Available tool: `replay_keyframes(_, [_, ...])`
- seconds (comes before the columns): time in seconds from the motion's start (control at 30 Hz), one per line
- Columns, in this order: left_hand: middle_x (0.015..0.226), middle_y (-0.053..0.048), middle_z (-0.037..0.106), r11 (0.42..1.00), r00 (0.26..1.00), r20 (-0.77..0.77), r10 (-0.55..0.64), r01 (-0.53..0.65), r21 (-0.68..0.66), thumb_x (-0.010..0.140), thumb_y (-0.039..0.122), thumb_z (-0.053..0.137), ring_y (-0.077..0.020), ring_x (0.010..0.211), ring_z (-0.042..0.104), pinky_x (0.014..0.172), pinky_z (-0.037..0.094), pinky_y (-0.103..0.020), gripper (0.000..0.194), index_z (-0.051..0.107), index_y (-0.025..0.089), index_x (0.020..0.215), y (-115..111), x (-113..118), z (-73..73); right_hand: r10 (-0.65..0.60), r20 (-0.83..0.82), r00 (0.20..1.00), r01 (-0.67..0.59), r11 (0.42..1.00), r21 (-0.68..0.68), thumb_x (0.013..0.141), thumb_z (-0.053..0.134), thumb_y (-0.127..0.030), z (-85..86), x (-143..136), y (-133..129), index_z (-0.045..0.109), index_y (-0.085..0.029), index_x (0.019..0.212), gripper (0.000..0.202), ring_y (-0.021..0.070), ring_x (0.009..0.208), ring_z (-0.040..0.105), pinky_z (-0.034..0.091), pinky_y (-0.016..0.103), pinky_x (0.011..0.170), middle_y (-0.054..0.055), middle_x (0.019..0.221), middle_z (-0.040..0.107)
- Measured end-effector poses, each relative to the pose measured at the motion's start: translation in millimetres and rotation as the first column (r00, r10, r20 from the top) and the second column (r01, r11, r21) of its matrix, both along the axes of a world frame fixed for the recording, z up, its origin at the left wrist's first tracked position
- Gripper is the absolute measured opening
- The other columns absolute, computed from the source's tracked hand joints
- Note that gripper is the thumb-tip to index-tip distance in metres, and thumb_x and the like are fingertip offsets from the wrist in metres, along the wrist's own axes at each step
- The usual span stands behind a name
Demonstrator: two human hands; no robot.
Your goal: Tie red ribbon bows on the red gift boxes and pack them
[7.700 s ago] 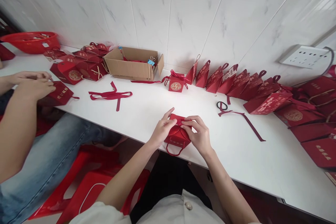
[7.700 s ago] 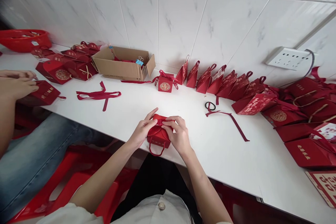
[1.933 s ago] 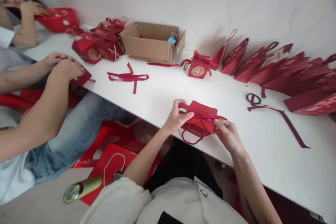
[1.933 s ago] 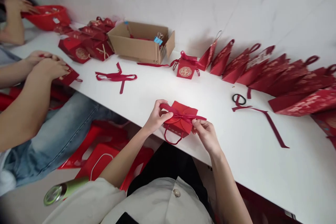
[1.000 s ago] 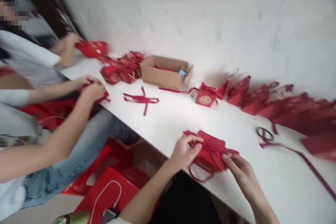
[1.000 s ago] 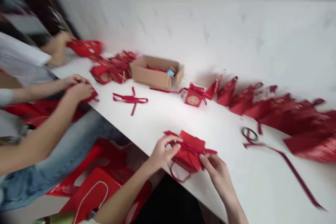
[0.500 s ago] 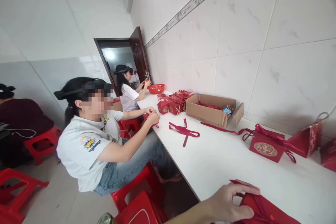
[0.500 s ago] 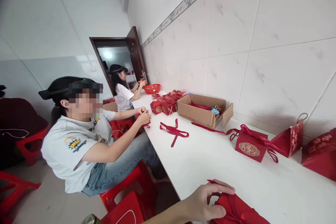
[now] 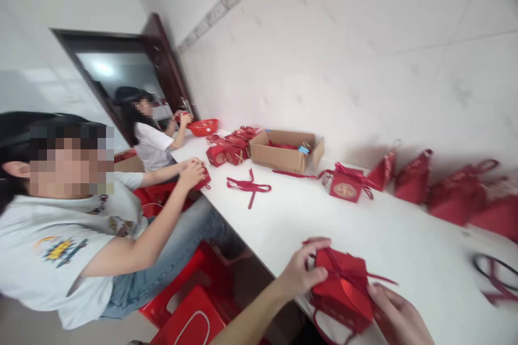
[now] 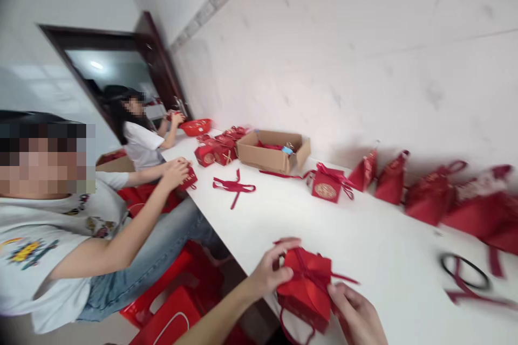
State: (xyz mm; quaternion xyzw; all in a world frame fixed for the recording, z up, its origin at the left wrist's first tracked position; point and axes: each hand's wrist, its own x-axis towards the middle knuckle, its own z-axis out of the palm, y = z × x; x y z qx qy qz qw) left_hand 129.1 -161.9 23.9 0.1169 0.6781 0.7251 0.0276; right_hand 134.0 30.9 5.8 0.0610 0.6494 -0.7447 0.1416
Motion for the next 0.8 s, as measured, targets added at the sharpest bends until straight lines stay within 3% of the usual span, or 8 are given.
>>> replay_keyframes(0.2, [0.142, -0.009, 0.040, 0.997, 0.996, 0.092, 0.000, -0.007, 0.075, 0.074, 0.029, 0.060, -0.0276, 0.121, 0.047, 0.102, 0.038, -0.040, 0.054, 0.051, 0.021, 0.127, 6, -2, 2.5, -0.019, 0.036, 0.999, 0.028, 0.966, -0.258, 0.059, 0.076, -0.052, 14.8, -3, -3, 0.043, -0.018, 0.046, 0.049, 0.0095, 0.049, 0.037, 0.034, 0.025, 0.052, -0.003, 0.048, 0.041])
replay_keyframes(0.43, [0.139, -0.008, 0.043, 0.996, 0.994, 0.071, -0.085, 0.082, 0.045, 0.077, 0.025, 0.054, -0.0249, 0.112, 0.053, 0.092, 0.046, -0.037, 0.056, 0.044, 0.023, 0.133, 0, -6, 7.7, -0.012, -0.006, 1.000, 0.010, 0.958, -0.285, 0.068, 0.070, -0.051, 22.6, -4, -2, 0.046, -0.018, 0.054, 0.043, 0.0102, 0.054, 0.038, 0.034, 0.025, 0.055, -0.003, 0.057, 0.042])
replay_keyframes(0.5, [0.140, -0.009, 0.041, 0.993, 0.992, 0.055, -0.113, 0.114, -0.012, 0.076, 0.022, 0.054, -0.0263, 0.116, 0.050, 0.095, 0.044, -0.038, 0.057, 0.045, 0.022, 0.132, -4, -8, 13.3, -0.033, -0.033, 0.999, 0.024, 0.971, -0.239, 0.074, 0.063, -0.053, 27.4, -6, -1, 0.049, -0.019, 0.062, 0.039, 0.0108, 0.057, 0.040, 0.036, 0.026, 0.058, -0.003, 0.061, 0.043])
replay_keyframes(0.6, [0.142, -0.008, 0.038, 0.979, 0.983, 0.057, -0.175, 0.179, -0.092, 0.074, 0.020, 0.055, -0.0272, 0.122, 0.045, 0.099, 0.040, -0.038, 0.057, 0.045, 0.021, 0.130, -8, -12, 27.0, -0.044, -0.135, 0.990, 0.043, 0.999, -0.007, 0.077, 0.059, -0.054, 36.1, -11, 2, 0.052, -0.019, 0.066, 0.037, 0.0119, 0.060, 0.042, 0.037, 0.026, 0.061, -0.003, 0.062, 0.045])
replay_keyframes(0.7, [0.134, -0.008, 0.048, 0.953, 0.964, 0.125, -0.233, 0.252, -0.170, 0.077, 0.024, 0.055, -0.0256, 0.116, 0.050, 0.097, 0.042, -0.039, 0.054, 0.044, 0.023, 0.130, -9, -18, 44.0, -0.022, -0.235, 0.972, 0.068, 0.980, 0.189, 0.075, 0.059, -0.057, 47.5, -20, 6, 0.050, -0.019, 0.059, 0.042, 0.0118, 0.057, 0.041, 0.034, 0.026, 0.056, -0.002, 0.059, 0.045])
replay_keyframes(0.8, [0.126, -0.006, 0.053, 0.911, 0.967, 0.129, -0.221, 0.252, -0.326, 0.080, 0.036, 0.056, -0.0241, 0.115, 0.050, 0.096, 0.041, -0.037, 0.049, 0.045, 0.026, 0.127, -5, -26, 58.7, 0.004, -0.289, 0.957, 0.075, 0.962, 0.261, 0.069, 0.061, -0.062, 60.4, -34, 5, 0.050, -0.019, 0.059, 0.045, 0.0110, 0.053, 0.037, 0.031, 0.026, 0.051, -0.003, 0.057, 0.045])
